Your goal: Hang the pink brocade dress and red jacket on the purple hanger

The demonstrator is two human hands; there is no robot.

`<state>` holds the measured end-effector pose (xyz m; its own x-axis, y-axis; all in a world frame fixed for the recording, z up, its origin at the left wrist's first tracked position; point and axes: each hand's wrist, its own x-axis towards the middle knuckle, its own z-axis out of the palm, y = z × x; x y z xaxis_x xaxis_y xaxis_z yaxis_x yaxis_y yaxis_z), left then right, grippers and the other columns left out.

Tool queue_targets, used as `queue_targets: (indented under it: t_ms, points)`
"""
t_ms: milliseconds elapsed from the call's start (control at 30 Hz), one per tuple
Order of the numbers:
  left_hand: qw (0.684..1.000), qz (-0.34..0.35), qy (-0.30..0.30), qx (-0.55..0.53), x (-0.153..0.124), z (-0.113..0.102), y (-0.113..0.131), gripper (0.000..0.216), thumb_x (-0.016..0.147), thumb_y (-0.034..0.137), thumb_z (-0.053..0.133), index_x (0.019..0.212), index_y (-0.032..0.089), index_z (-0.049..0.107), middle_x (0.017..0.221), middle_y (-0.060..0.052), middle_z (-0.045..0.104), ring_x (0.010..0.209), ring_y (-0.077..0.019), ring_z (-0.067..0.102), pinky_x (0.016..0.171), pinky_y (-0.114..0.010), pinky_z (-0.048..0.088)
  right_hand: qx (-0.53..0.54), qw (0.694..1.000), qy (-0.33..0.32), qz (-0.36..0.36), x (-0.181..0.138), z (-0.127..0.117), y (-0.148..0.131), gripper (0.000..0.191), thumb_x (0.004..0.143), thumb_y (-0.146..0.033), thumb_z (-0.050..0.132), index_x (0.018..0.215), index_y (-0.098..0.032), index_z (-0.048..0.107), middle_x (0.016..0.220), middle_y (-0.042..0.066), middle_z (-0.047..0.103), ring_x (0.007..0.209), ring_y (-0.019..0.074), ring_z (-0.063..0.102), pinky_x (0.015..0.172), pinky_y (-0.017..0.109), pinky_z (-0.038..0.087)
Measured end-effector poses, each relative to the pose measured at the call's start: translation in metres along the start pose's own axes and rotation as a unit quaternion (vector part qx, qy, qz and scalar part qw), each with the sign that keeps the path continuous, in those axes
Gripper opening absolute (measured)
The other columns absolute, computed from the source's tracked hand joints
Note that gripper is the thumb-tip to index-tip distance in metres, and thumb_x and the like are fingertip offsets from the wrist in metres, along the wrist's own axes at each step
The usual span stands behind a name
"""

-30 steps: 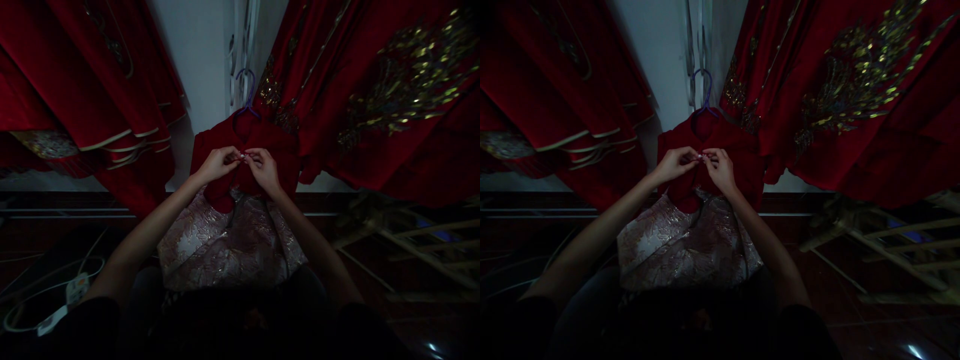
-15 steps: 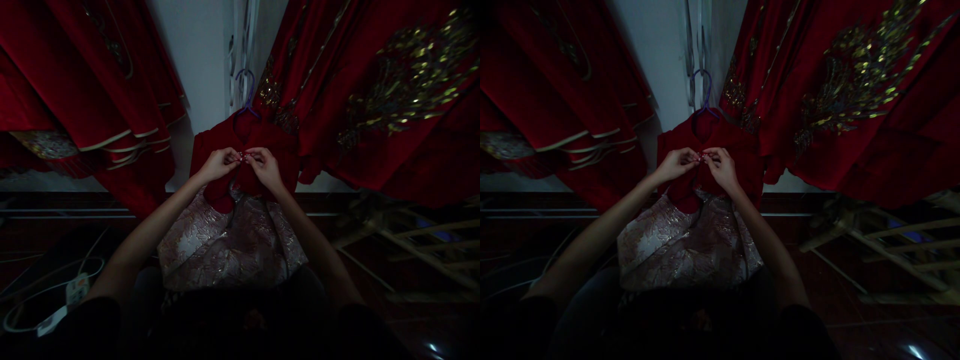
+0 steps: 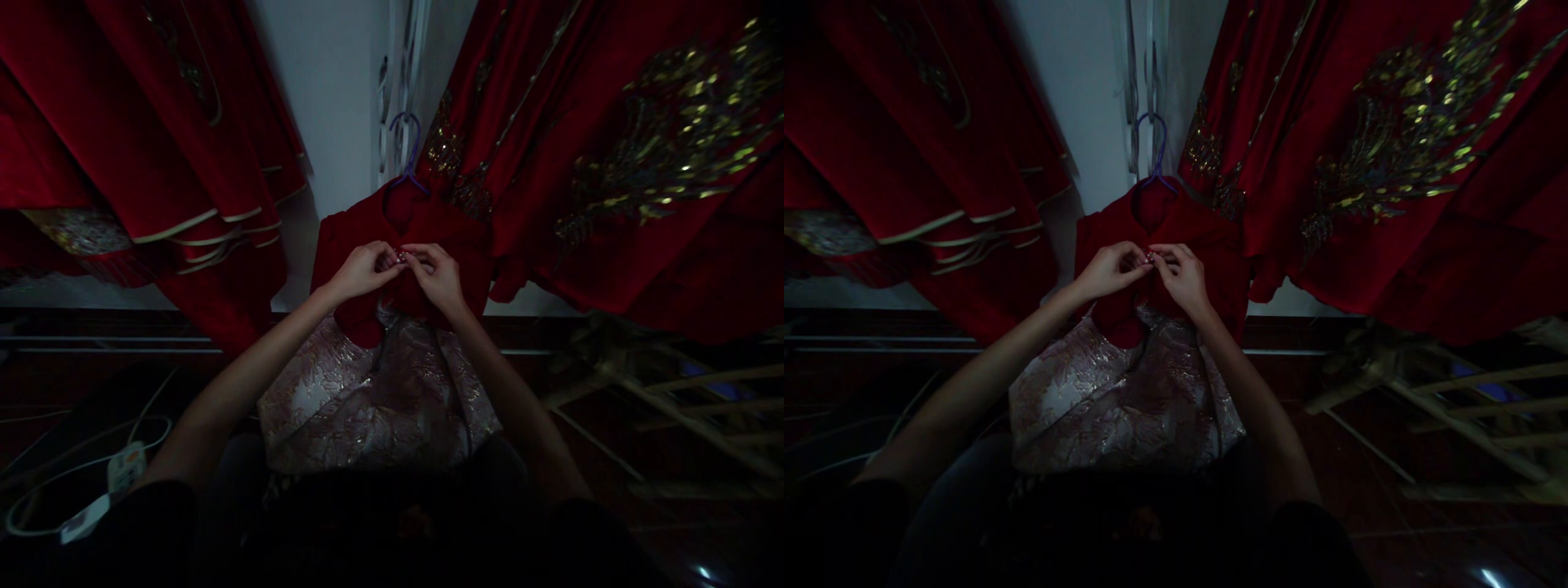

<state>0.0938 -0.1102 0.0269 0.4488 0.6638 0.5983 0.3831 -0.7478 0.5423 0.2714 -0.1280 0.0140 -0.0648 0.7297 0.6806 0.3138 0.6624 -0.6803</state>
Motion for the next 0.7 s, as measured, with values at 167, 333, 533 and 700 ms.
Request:
queue_targets:
  t_ms: [167, 333, 533, 700]
  points:
    - [0.999, 0.005, 0.022, 0.048, 0.003, 0.006, 0.000, 0.013, 0.082, 0.029, 0.057, 0.082, 0.016, 0.058, 0.078, -0.003, 0.062, 0.066, -0.0120, 0.056, 0.062, -0.024, 0.043, 0.007, 1.000, -0.019, 0.000, -0.001, -0.004, 0.002, 0.022, 0.086, -0.037, 0.058, 0.101, -0.023, 0.068, 0.099, 0.005, 0.062, 0.086, 0.0153, 0.064, 0.075, 0.030, 0.058]
    - [0.997, 0.020, 0.014, 0.076, 0.004, 0.005, 0.002, 0.008, 0.077, 0.022, 0.058, 0.083, 0.017, 0.057, 0.079, -0.002, 0.062, 0.069, -0.0131, 0.056, 0.065, -0.025, 0.043, 0.034, 0.999, -0.024, 0.014, 0.001, -0.004, 0.007, 0.025, 0.080, -0.036, 0.066, 0.100, -0.022, 0.067, 0.103, 0.005, 0.062, 0.085, 0.0147, 0.064, 0.075, 0.030, 0.058]
    - [0.989, 0.039, 0.004, 0.141, 0.001, 0.002, 0.008, 0.008, 0.077, 0.022, 0.056, 0.085, 0.018, 0.056, 0.080, -0.003, 0.058, 0.069, -0.0146, 0.055, 0.064, -0.026, 0.042, 0.067, 0.997, -0.032, 0.032, 0.004, -0.002, 0.012, 0.025, 0.075, -0.034, 0.070, 0.096, -0.021, 0.066, 0.100, 0.004, 0.064, 0.083, 0.0143, 0.064, 0.075, 0.031, 0.058]
    - [0.978, 0.046, -0.012, 0.201, 0.000, 0.005, 0.019, 0.010, 0.081, 0.023, 0.055, 0.089, 0.018, 0.058, 0.084, -0.005, 0.059, 0.072, -0.0166, 0.056, 0.065, -0.027, 0.042, 0.067, 0.996, -0.044, 0.041, 0.005, -0.004, 0.009, 0.025, 0.070, -0.024, 0.068, 0.094, -0.021, 0.062, 0.100, 0.003, 0.062, 0.086, 0.0144, 0.062, 0.077, 0.031, 0.058]
